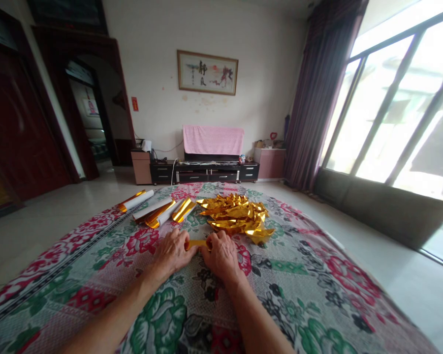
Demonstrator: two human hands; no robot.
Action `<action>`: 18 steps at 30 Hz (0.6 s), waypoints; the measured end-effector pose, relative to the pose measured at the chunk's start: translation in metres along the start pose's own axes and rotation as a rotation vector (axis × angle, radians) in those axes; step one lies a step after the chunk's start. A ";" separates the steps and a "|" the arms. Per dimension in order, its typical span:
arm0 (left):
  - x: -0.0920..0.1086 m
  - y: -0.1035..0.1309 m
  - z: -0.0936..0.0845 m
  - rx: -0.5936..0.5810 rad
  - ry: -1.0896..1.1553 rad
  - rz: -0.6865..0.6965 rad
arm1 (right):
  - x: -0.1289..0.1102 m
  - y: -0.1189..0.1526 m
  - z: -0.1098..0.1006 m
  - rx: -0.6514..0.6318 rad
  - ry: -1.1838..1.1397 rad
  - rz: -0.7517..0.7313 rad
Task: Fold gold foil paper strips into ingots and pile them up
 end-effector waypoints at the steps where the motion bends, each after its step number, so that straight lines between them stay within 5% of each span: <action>1: -0.002 -0.001 0.002 -0.006 0.007 -0.003 | 0.000 0.000 0.000 -0.004 -0.002 -0.003; 10: -0.037 -0.017 0.014 -0.296 0.319 0.039 | 0.012 -0.006 0.004 -0.071 -0.103 -0.075; 18: -0.044 -0.019 0.016 -0.250 0.325 0.034 | 0.011 -0.007 0.005 -0.051 -0.111 -0.070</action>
Point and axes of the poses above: each hand's wrist, its own y-axis away from the middle knuckle, its own z-axis out of the palm, x = y × z, the point moved 4 cm from there along -y, towards the middle knuckle
